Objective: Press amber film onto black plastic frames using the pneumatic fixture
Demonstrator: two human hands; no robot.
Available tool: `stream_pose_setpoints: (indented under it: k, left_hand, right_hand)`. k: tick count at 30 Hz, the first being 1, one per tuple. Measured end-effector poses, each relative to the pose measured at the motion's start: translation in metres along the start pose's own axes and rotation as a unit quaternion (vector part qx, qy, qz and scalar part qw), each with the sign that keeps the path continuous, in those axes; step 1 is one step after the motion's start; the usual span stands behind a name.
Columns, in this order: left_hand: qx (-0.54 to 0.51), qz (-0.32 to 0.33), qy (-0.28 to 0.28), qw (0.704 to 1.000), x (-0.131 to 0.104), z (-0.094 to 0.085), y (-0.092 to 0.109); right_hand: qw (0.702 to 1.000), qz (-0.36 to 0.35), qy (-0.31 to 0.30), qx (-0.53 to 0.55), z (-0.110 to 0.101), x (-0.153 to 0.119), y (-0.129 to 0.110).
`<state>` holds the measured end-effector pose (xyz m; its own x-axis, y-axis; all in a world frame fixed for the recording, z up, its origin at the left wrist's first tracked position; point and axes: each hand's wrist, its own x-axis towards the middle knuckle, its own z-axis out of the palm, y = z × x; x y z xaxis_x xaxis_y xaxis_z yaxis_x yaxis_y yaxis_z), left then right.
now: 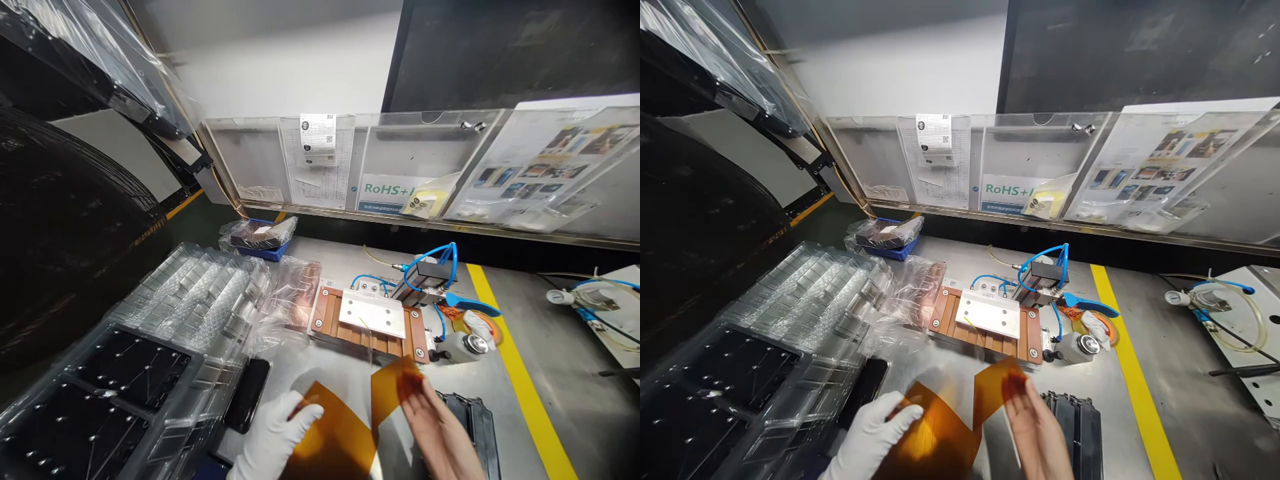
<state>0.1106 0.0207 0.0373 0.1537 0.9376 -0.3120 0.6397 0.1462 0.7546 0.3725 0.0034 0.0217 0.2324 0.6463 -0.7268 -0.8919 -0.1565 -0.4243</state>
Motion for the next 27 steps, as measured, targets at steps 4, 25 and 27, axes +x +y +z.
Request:
stream_pose_setpoints:
  k: [4, 25, 27]
  left_hand:
    - [-0.078, -0.11, 0.018, 0.991, 0.005, -0.009, -0.039]
    - [0.074, 0.129, -0.165, 0.975, 0.062, 0.008, 0.08]
    - [0.084, 0.132, -0.16, 0.975, 0.069, 0.008, 0.079]
  right_hand:
    - [0.993, -0.072, 0.073, 0.05, -0.013, 0.008, -0.035]
    - [0.728, -0.141, -0.248, -0.624, 0.06, -0.001, -0.011]
    - [0.731, -0.106, -0.255, -0.624, 0.055, 0.006, -0.018]
